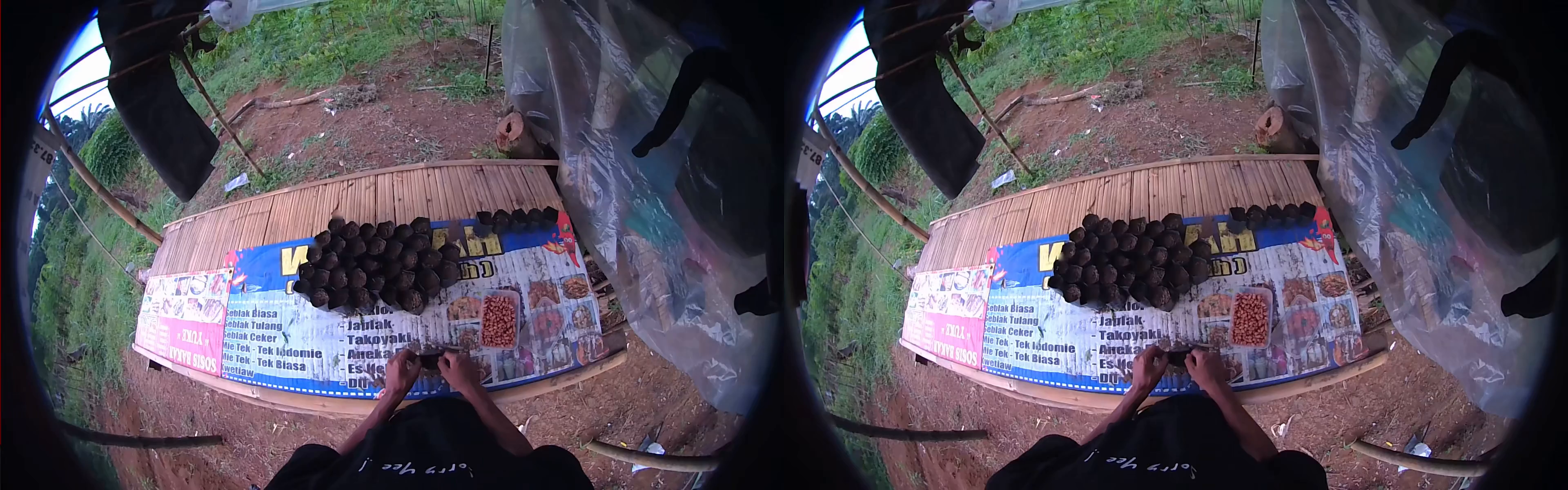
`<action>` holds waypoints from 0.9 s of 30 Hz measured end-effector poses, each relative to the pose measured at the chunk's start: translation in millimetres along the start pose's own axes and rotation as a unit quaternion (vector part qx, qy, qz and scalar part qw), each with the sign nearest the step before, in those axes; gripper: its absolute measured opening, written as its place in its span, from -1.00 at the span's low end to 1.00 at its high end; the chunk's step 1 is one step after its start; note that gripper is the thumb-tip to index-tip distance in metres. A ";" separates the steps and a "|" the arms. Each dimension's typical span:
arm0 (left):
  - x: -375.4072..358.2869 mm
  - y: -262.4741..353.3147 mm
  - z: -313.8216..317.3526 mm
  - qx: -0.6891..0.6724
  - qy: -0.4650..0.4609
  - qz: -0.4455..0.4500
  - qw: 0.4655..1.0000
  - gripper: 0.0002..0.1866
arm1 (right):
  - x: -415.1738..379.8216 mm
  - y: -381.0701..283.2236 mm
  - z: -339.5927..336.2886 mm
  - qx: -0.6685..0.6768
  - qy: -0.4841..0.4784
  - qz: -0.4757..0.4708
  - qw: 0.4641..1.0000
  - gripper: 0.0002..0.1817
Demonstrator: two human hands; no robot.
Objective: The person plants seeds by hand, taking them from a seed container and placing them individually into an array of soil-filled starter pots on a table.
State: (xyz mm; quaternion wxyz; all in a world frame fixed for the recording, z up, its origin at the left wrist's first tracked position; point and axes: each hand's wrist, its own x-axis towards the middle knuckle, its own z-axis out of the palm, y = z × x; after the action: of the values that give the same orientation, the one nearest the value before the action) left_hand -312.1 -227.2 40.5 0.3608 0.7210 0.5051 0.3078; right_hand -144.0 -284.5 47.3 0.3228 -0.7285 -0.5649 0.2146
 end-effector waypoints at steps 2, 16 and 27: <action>3.1 3.8 -1.4 0.002 0.003 0.019 1.000 -0.87 | 5.9 5.4 1.5 -0.003 -0.002 0.010 1.000 -0.72; -0.5 -4.7 4.1 0.004 -0.001 -0.020 1.000 -0.85 | 3.4 18.4 8.2 -0.001 -0.036 0.042 0.998 -0.66; 0.1 -4.5 11.4 0.003 0.026 0.026 0.999 -0.84 | 4.0 17.5 4.8 -0.022 -0.024 0.040 0.999 -0.69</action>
State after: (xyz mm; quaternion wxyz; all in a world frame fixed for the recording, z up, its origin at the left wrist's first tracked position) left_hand -305.1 -228.5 30.5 0.3369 0.7272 0.4962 0.3339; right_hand -134.2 -282.2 31.7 0.2842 -0.7519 -0.5474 0.2329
